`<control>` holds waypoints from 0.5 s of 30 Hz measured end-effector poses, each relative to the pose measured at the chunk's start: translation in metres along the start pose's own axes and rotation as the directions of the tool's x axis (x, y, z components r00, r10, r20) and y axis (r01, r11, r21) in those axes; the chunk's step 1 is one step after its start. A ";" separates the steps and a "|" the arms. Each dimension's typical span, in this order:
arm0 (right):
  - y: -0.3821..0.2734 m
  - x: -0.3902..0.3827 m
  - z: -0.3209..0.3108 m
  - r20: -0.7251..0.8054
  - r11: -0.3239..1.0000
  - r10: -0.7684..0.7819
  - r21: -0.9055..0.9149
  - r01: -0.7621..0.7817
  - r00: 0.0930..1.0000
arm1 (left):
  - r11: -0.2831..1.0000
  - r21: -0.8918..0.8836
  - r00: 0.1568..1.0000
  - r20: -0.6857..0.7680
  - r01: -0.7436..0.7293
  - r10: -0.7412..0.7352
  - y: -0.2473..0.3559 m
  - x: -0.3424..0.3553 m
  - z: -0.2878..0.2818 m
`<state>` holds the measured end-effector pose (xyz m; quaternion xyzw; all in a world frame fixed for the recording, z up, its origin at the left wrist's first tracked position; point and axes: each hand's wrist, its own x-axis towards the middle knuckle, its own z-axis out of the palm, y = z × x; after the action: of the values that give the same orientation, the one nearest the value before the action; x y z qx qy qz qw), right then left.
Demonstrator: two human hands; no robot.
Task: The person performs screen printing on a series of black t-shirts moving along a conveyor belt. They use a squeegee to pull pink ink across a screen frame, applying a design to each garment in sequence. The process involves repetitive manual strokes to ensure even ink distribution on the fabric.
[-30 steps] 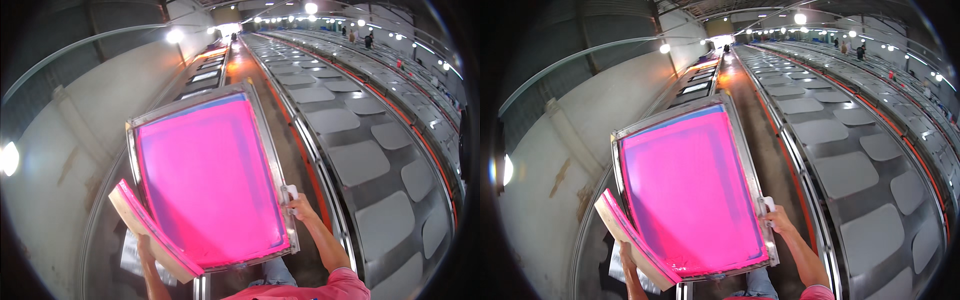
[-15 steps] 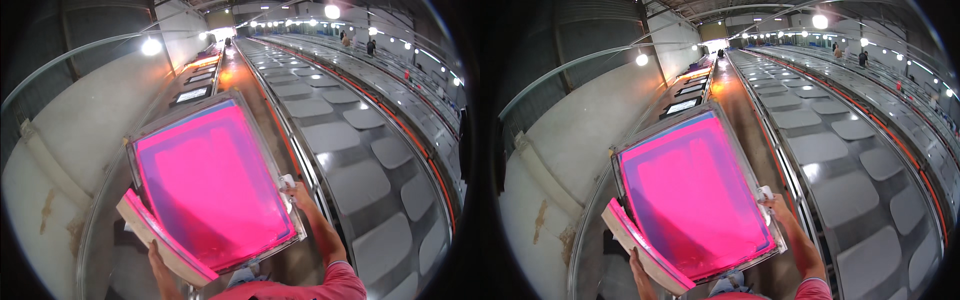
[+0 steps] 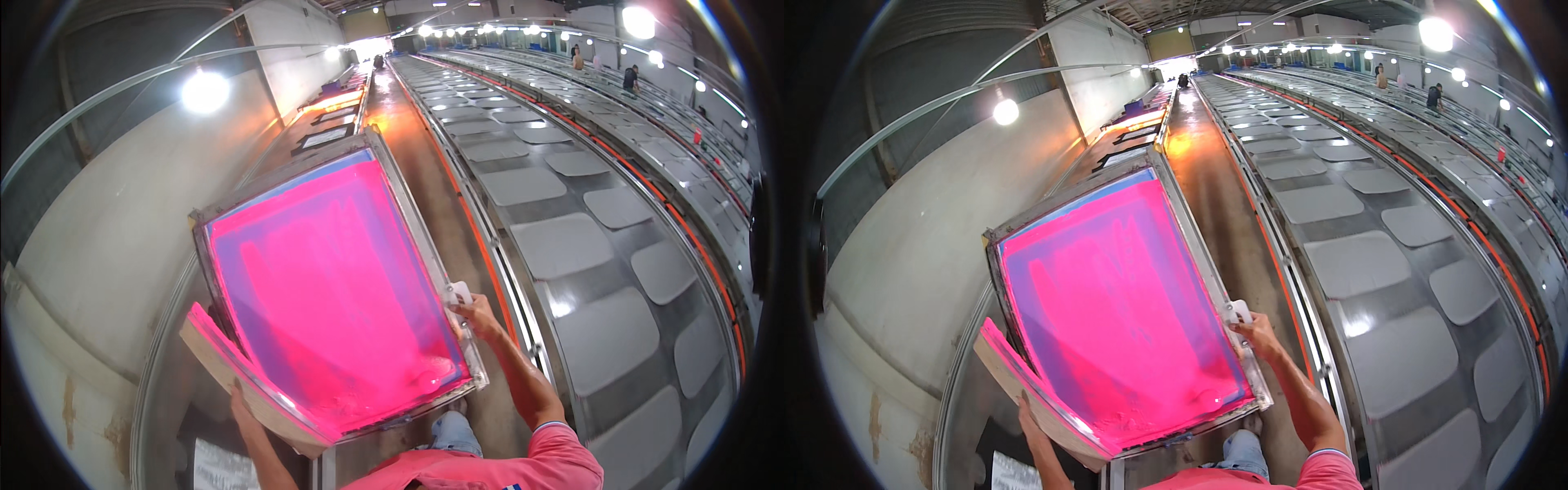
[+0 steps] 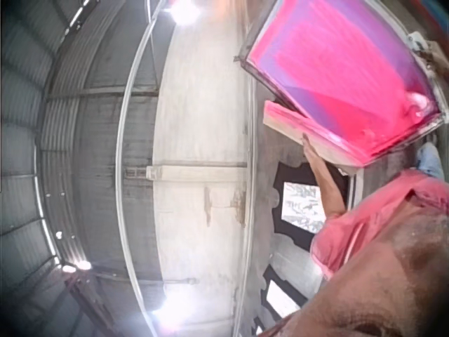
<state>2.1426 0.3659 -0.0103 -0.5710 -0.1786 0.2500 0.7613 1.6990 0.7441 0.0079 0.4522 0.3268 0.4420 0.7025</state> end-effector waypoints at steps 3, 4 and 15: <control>0.007 0.105 0.002 0.032 1.000 0.007 -0.028 -0.006 0.999 | 0.997 0.063 0.998 -0.008 -0.054 0.055 -0.013 0.109 0.055; 0.019 0.135 0.006 0.046 1.000 0.010 -0.006 -0.010 0.999 | 0.992 0.104 0.996 -0.047 -0.070 0.075 -0.013 0.146 0.062; 0.121 0.349 0.088 0.749 0.831 0.443 -0.136 -0.539 0.494 | 0.913 0.404 0.957 -0.236 -0.060 0.168 0.113 0.477 0.188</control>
<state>2.3551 0.6655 -0.1061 -0.3951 -0.2927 0.6797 0.5443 2.0127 1.1388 0.1547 0.5386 0.4727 0.4647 0.5201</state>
